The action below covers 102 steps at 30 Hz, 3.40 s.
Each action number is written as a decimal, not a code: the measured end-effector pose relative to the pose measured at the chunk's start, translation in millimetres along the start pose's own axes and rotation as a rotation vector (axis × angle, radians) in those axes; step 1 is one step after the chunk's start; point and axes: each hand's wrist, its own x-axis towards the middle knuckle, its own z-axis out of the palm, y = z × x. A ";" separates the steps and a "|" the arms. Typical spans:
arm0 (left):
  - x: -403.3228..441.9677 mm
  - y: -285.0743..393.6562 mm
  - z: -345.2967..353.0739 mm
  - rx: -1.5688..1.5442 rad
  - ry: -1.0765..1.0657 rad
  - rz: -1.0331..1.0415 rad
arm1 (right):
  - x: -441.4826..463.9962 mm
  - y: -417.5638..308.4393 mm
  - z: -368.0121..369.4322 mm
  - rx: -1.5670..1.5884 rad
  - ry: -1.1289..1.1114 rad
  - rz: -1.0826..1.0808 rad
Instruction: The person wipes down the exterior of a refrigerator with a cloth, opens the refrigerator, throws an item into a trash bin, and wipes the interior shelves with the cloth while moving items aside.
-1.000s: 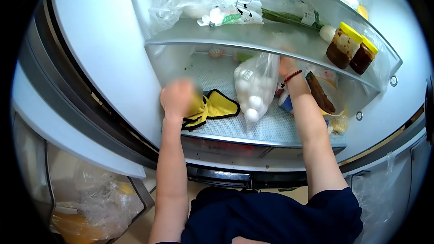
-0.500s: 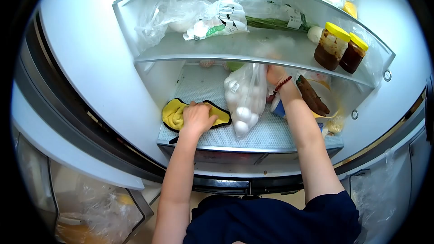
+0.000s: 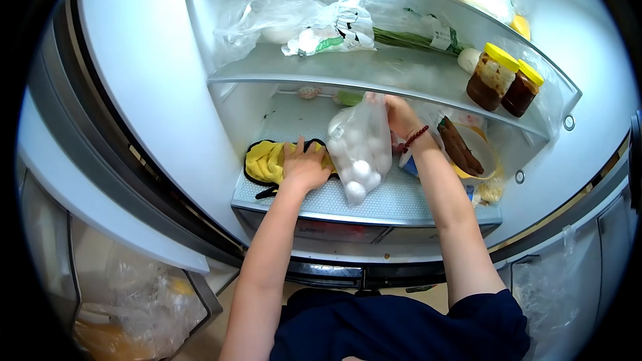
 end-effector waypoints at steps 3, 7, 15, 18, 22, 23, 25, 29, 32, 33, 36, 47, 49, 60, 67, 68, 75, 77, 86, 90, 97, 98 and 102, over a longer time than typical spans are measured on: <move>-4.1 -4.8 3.3 -0.071 0.067 0.034 | -2.9 4.5 -5.4 -0.255 0.014 0.048; -4.0 -26.9 11.7 -0.265 0.205 0.025 | -40.2 -16.2 38.4 -0.575 0.150 0.021; -30.7 -29.6 -11.0 -0.130 0.561 -0.310 | -62.9 -6.0 31.3 -0.841 0.359 -0.248; -32.6 -43.9 -6.5 -0.150 0.578 -0.360 | -96.3 -12.8 48.3 -1.052 0.365 -0.281; -31.1 -59.8 -6.8 -0.292 0.547 -0.328 | -145.5 -35.4 108.0 -1.210 0.046 -0.102; -32.3 -59.3 -11.7 -0.370 0.590 -0.340 | -143.4 -30.1 127.8 -1.254 -0.076 -0.119; -33.4 -59.6 -17.5 -0.519 0.726 -0.339 | -120.8 -13.2 162.9 -1.453 -0.218 -0.309; -42.3 -57.6 -25.7 -0.738 1.058 -0.152 | -41.6 38.7 182.4 -1.494 -0.136 -0.184; -54.3 -54.5 -38.6 -0.706 1.234 0.083 | -3.5 73.1 176.4 -1.489 -0.328 -0.177; -57.3 -58.2 -36.8 -0.709 1.257 0.099 | -3.8 55.8 183.8 -1.391 -0.442 0.049; -72.8 -65.2 -36.0 -0.814 1.187 -0.070 | 14.4 34.5 181.1 -1.006 -0.146 0.217; -39.0 -33.5 7.4 -0.103 0.285 -0.237 | 70.6 93.4 160.0 -1.729 -0.224 0.164; -37.7 -33.0 13.9 -0.065 0.271 -0.287 | 81.1 109.1 167.2 -1.708 -0.348 0.297; -4.4 -49.4 24.9 -0.081 0.523 -0.299 | 174.2 143.2 168.6 -1.273 -0.190 -0.107; -4.3 -60.0 24.0 -0.106 0.392 -0.290 | 162.6 120.3 152.9 -1.694 -0.193 0.278; -6.2 -59.8 12.2 -0.100 0.345 -0.313 | 170.2 123.3 150.6 -1.619 -0.060 0.178; -0.2 -51.3 8.0 -0.123 0.344 -0.351 | 220.0 165.1 165.0 -1.313 -0.090 0.100; 1.4 -52.9 15.3 -0.082 0.288 -0.370 | 211.6 180.6 168.3 -1.311 -0.054 -0.005; -10.4 -52.3 21.2 0.022 0.271 -0.318 | 170.2 164.0 161.6 -1.321 -0.339 0.037; -40.1 -32.5 17.7 0.007 0.334 -0.246 | 113.8 134.7 191.7 -1.361 -0.501 -0.065; -122.9 -10.9 7.0 -0.109 0.346 -0.076 | 11.3 129.3 229.8 -0.831 -0.926 -0.047; -140.3 -6.6 0.1 -0.153 0.314 -0.054 | -4.3 118.0 239.7 -0.726 -1.041 0.093; -179.1 -2.3 -28.3 -0.489 0.335 0.018 | -17.0 73.5 230.6 -0.260 -0.877 0.267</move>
